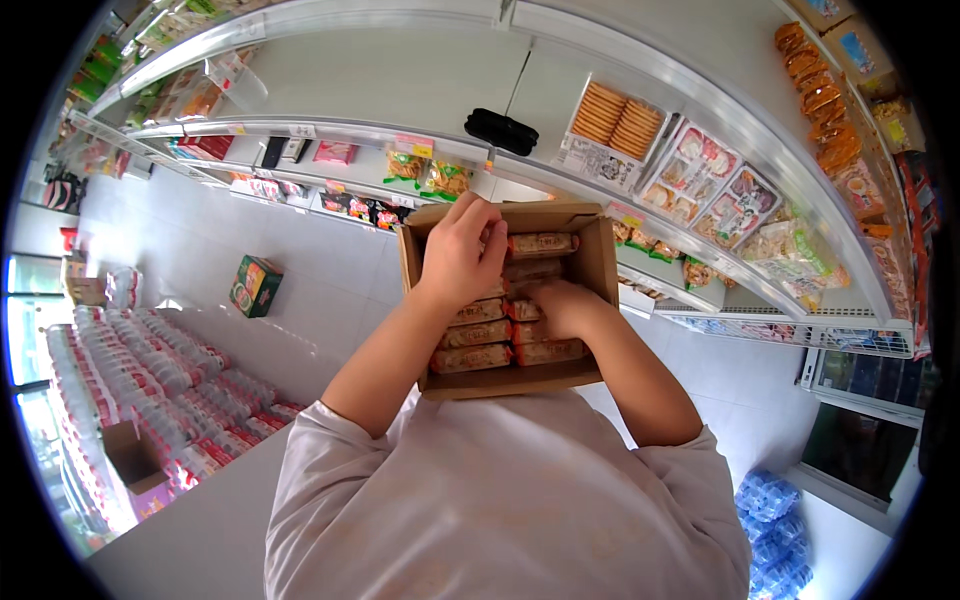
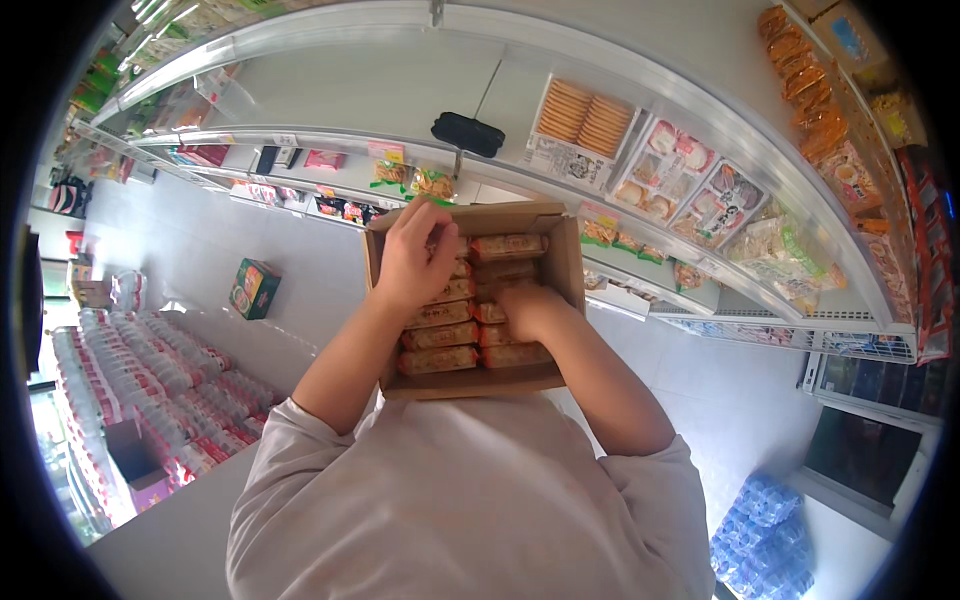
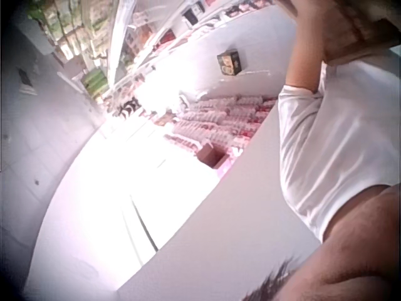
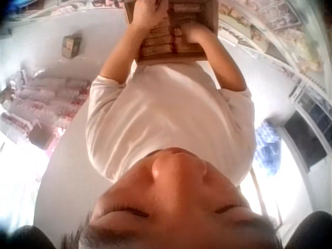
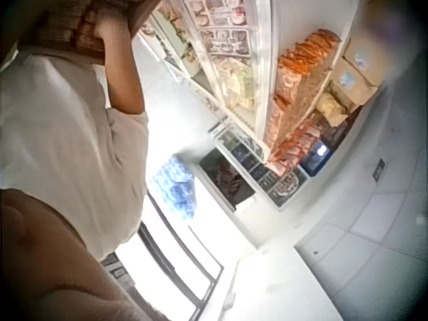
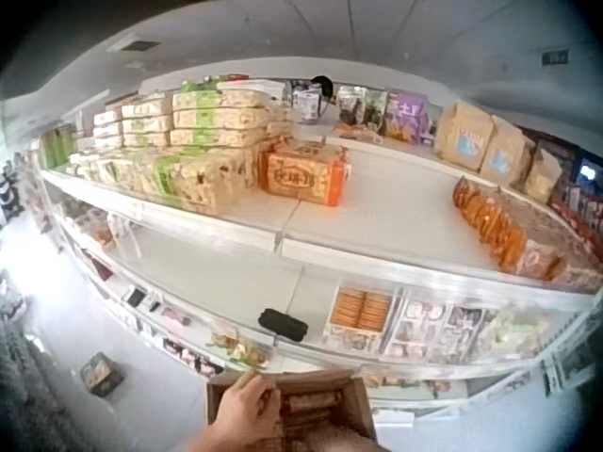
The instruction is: The person repeatedly picks packaged snack bars from a cardboard box held in their left hand and places them onto a store shelf. The action is performed one item at a time, filling the available space on the shelf with the snack bars.
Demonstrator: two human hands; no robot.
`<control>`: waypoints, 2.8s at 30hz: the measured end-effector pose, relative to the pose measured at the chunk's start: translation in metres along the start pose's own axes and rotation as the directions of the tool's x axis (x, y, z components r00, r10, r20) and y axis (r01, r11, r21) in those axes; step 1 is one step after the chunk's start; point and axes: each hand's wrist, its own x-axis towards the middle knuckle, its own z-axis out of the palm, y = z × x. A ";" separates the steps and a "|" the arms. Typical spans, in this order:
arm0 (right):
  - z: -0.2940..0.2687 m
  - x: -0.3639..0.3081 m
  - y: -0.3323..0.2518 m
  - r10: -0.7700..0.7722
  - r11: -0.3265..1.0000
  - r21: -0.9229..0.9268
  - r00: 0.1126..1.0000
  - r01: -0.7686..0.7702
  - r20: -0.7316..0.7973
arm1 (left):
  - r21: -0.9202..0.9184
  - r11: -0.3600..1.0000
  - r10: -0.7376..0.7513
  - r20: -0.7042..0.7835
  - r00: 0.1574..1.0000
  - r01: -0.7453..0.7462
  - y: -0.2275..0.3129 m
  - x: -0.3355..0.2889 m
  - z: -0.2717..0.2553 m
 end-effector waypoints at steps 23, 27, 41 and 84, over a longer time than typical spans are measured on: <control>-0.061 -0.076 -0.023 -0.402 0.797 0.132 0.680 0.590 -0.613 | -0.420 0.833 -0.169 0.427 0.888 0.361 -0.007 -0.001 0.003; -0.067 -0.078 -0.025 -0.399 0.666 0.195 0.565 0.720 -0.722 | -0.586 0.561 -0.116 0.644 0.756 0.585 0.000 -0.001 0.004; -0.097 -0.200 -0.170 0.247 -0.423 0.261 0.388 0.868 -0.888 | -0.813 0.308 -0.439 0.338 0.832 0.493 0.000 0.007 0.001; -0.076 -0.074 -0.042 0.326 0.619 0.568 0.480 0.543 -0.814 | -0.827 0.372 -0.491 0.210 0.845 0.422 -0.006 0.005 -0.003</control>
